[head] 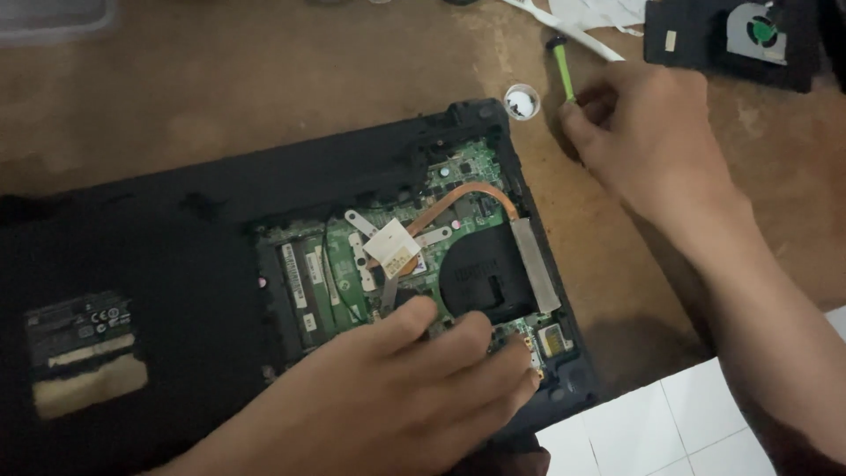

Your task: Finalizing the internal assembly of a laptop by connecting ribbon cables and installing RAM modules.

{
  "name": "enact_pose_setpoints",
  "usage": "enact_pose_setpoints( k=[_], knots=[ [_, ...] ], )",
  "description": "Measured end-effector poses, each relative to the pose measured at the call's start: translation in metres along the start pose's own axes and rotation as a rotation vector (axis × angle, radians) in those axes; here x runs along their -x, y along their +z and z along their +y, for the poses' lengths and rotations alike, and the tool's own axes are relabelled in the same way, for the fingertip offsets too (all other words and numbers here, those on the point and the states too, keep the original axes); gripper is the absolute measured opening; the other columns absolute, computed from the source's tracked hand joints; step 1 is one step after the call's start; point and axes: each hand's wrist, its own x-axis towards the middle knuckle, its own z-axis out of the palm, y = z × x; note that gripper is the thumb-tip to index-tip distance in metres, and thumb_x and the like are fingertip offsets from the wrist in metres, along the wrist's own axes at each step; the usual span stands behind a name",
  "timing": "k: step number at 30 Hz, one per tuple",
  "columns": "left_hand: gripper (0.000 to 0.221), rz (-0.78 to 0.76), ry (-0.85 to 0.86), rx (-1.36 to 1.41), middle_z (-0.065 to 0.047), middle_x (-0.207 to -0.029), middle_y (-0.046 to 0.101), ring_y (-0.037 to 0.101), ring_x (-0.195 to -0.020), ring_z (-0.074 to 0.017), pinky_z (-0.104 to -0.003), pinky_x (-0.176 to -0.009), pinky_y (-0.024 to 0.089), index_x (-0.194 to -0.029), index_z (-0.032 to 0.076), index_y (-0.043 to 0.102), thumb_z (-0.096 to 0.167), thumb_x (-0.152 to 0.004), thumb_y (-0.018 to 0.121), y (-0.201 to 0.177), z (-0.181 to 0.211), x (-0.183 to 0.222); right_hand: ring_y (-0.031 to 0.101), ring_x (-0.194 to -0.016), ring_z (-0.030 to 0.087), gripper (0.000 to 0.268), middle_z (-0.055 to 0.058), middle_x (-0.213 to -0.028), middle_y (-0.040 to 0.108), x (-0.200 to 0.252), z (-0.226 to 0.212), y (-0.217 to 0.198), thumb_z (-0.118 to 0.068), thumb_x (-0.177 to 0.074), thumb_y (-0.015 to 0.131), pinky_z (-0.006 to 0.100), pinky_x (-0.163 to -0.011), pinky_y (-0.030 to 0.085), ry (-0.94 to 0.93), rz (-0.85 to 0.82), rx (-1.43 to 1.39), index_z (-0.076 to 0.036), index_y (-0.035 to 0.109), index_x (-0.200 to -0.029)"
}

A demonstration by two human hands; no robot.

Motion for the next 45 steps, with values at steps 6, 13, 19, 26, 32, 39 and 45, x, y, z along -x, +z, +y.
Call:
enact_pose_setpoints(
  k=[6, 13, 19, 26, 32, 39, 45],
  knots=[
    [0.046, 0.106, -0.140, 0.065, 0.003, -0.123, 0.057, 0.048, -0.112, -0.0191, -0.035, -0.090, 0.034, -0.117, 0.015, 0.063, 0.049, -0.115, 0.031, -0.007, 0.007, -0.013, 0.068, -0.079, 0.020, 0.015, 0.008, -0.089, 0.075, 0.007, 0.006, -0.010, -0.012, -0.099, 0.066, 0.037, -0.068, 0.047, -0.005, 0.044, -0.035, -0.003, 0.078, -0.099],
    [0.031, 0.002, -0.046, -0.145, 0.007, -0.143, 0.053, 0.048, -0.119, -0.0126, -0.028, -0.092, 0.037, -0.129, 0.028, 0.062, 0.047, -0.108, 0.048, 0.005, 0.003, -0.005, 0.065, -0.070, 0.016, 0.020, 0.008, -0.083, 0.057, 0.064, -0.009, -0.023, -0.002, -0.115, 0.064, 0.025, -0.062, 0.053, 0.220, 0.082, -0.671, -0.005, 0.052, -0.099],
    [0.064, -0.098, -0.059, -0.186, 0.010, -0.162, 0.035, 0.038, -0.136, -0.0173, -0.039, -0.107, 0.032, -0.155, 0.028, 0.040, 0.059, -0.100, 0.048, 0.011, 0.010, 0.005, 0.061, -0.063, 0.015, 0.006, 0.006, -0.081, 0.055, 0.104, -0.024, -0.022, 0.001, -0.102, 0.054, 0.025, -0.055, 0.053, 0.305, 0.067, -1.069, -0.005, 0.055, -0.101],
    [0.062, -0.107, -0.097, -0.209, 0.013, -0.163, 0.033, 0.036, -0.142, -0.0152, -0.047, -0.128, 0.021, -0.159, 0.032, 0.036, 0.058, -0.104, 0.044, 0.017, 0.019, 0.009, 0.077, -0.082, 0.020, 0.040, 0.003, -0.104, 0.053, 0.155, -0.034, 0.016, 0.003, -0.093, 0.065, 0.027, -0.058, 0.072, 0.241, 0.330, -1.044, -0.015, 0.045, -0.122],
    [0.074, -0.119, -0.103, -0.245, 0.010, -0.166, 0.027, 0.028, -0.150, -0.0186, -0.052, -0.135, 0.010, -0.163, 0.034, 0.025, 0.074, -0.101, 0.034, 0.022, 0.023, 0.014, 0.084, -0.073, 0.015, 0.035, 0.007, -0.079, 0.067, 0.169, -0.026, 0.011, -0.012, -0.090, 0.064, 0.017, -0.064, 0.069, 0.093, 0.199, -0.874, -0.013, 0.044, -0.119],
    [0.064, -0.095, -0.149, -0.213, 0.013, -0.164, 0.030, 0.033, -0.145, -0.0129, -0.046, -0.131, 0.019, -0.161, 0.029, 0.030, 0.064, -0.107, 0.034, 0.019, 0.020, 0.012, 0.082, -0.072, 0.010, 0.037, 0.003, -0.088, 0.077, 0.177, -0.039, -0.004, -0.015, -0.091, 0.062, 0.018, -0.070, 0.063, 0.178, 0.085, -0.661, -0.016, 0.039, -0.121],
    [0.060, -0.079, -0.149, -0.244, 0.012, -0.161, 0.034, 0.035, -0.143, -0.0136, -0.049, -0.135, 0.009, -0.160, 0.027, 0.033, 0.059, -0.109, 0.037, 0.017, 0.018, 0.011, 0.087, -0.081, 0.010, 0.046, 0.006, -0.099, 0.078, 0.182, -0.020, -0.001, -0.014, -0.090, 0.064, 0.016, -0.080, 0.067, 0.048, 0.022, -0.751, -0.019, 0.037, -0.128]
  ],
)
